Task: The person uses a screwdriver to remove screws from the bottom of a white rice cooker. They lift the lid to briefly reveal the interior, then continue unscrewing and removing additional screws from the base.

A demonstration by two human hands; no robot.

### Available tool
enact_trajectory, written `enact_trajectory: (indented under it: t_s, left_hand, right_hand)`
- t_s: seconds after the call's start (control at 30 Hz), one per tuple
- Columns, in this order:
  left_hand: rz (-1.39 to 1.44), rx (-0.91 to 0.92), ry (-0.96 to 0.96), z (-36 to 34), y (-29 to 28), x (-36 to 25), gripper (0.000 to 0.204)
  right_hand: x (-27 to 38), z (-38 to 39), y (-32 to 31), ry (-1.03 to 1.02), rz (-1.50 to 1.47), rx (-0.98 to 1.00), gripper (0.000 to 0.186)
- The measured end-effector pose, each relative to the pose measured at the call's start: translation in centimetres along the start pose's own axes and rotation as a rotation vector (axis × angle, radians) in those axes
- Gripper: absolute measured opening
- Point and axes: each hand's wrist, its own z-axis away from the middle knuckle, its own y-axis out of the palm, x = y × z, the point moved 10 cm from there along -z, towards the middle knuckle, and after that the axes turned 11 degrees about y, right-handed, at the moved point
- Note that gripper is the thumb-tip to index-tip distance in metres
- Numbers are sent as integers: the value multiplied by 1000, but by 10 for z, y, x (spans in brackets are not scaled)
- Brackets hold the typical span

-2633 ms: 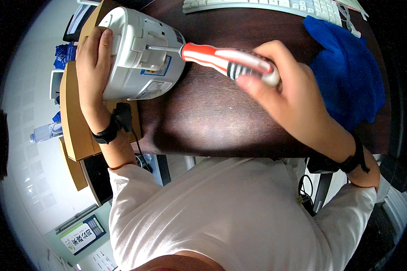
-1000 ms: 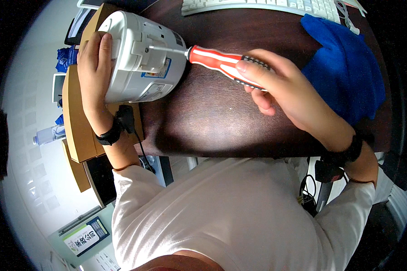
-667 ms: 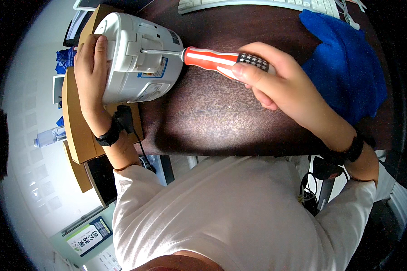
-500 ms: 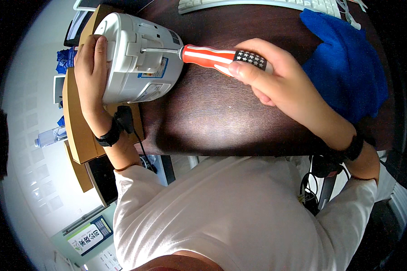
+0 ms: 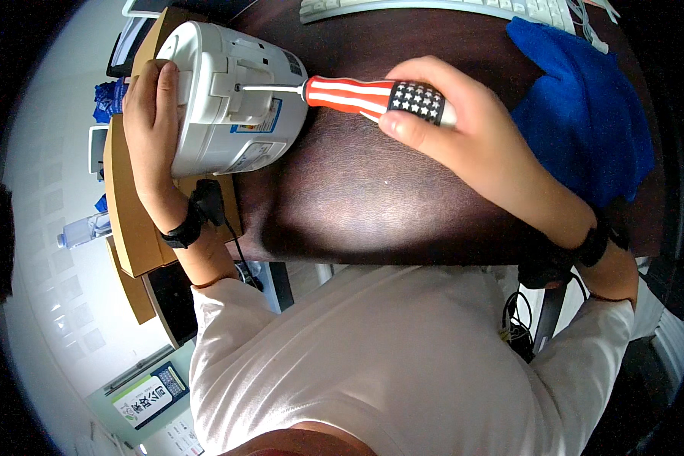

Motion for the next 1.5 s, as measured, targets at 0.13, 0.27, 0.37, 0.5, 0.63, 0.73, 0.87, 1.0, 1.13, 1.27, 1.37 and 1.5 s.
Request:
enact_trajectory:
  t_s: [0.13,0.27,0.37,0.5,0.63,0.73,0.87,1.0,1.13,1.27,1.37,1.5]
  left_hand:
    - [1,37,-33,2,0,1,27]
    - [55,53,-92,0,1,-4,28]
    - [44,53,-30,-2,1,-9,28]
    - [7,72,-30,-1,-4,-8,27]
    - [0,37,-15,1,2,-11,26]
    - [5,36,12,-2,0,-11,26]
    - [55,63,-25,-1,-1,-5,26]
    - [58,45,-31,1,-1,-5,25]
    - [46,3,16,-4,-3,-12,25]
    - [-39,53,49,-2,-7,-14,25]
    - [-77,-9,-4,-9,-10,-19,19]
    - [-12,35,37,-3,-6,-13,26]
  right_hand:
    - [42,7,-1,-394,575,-177,36]
    - [56,12,8,-518,858,-184,44]
    - [53,6,5,-482,686,-178,39]
    - [-24,-3,17,578,-222,272,31]
    - [-36,16,34,954,-810,397,41]
    - [-42,16,28,951,-651,296,41]
    - [-24,3,15,634,-378,295,33]
    - [52,4,-1,-269,548,-130,41]
    - [48,2,-3,-292,530,-162,30]
    - [-40,4,15,798,-472,154,28]
    - [-40,30,41,1110,-846,347,41]
    - [-29,17,32,987,-684,311,46]
